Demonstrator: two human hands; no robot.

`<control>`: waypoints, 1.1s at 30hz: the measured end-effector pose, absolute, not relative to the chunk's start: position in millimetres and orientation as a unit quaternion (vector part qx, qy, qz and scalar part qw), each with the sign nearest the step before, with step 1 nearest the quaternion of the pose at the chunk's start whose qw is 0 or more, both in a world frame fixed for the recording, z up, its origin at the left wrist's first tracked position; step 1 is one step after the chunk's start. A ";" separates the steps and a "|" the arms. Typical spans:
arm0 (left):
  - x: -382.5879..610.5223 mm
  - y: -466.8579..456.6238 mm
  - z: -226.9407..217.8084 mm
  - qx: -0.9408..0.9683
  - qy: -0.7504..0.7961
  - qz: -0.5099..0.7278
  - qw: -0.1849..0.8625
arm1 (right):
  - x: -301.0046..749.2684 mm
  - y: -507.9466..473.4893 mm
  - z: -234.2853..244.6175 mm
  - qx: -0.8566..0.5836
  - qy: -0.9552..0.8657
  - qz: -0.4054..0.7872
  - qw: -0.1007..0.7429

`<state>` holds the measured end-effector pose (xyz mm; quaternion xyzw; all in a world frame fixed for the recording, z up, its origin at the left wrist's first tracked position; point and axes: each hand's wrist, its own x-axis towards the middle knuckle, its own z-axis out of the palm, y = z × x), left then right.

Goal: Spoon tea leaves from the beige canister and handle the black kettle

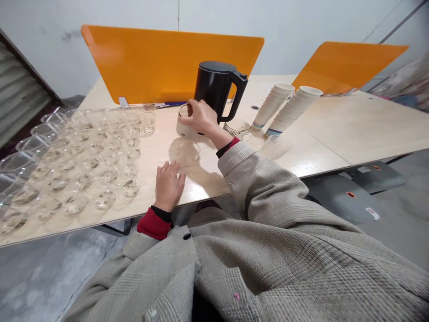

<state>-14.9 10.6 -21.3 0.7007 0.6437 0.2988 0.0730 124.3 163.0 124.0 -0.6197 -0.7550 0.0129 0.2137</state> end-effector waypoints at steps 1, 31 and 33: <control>-15.2 11.6 -22.3 0.697 0.642 0.310 0.076 | 127.8 159.4 131.8 -0.622 -0.749 -0.001 0.227; -5.5 -31.0 -8.8 0.709 0.511 0.452 0.179 | 174.7 -10.4 97.5 -0.497 -0.856 0.049 0.134; -1.0 -27.8 -6.7 0.701 0.511 0.458 0.192 | 175.1 -9.8 95.0 -0.493 -0.858 0.050 0.139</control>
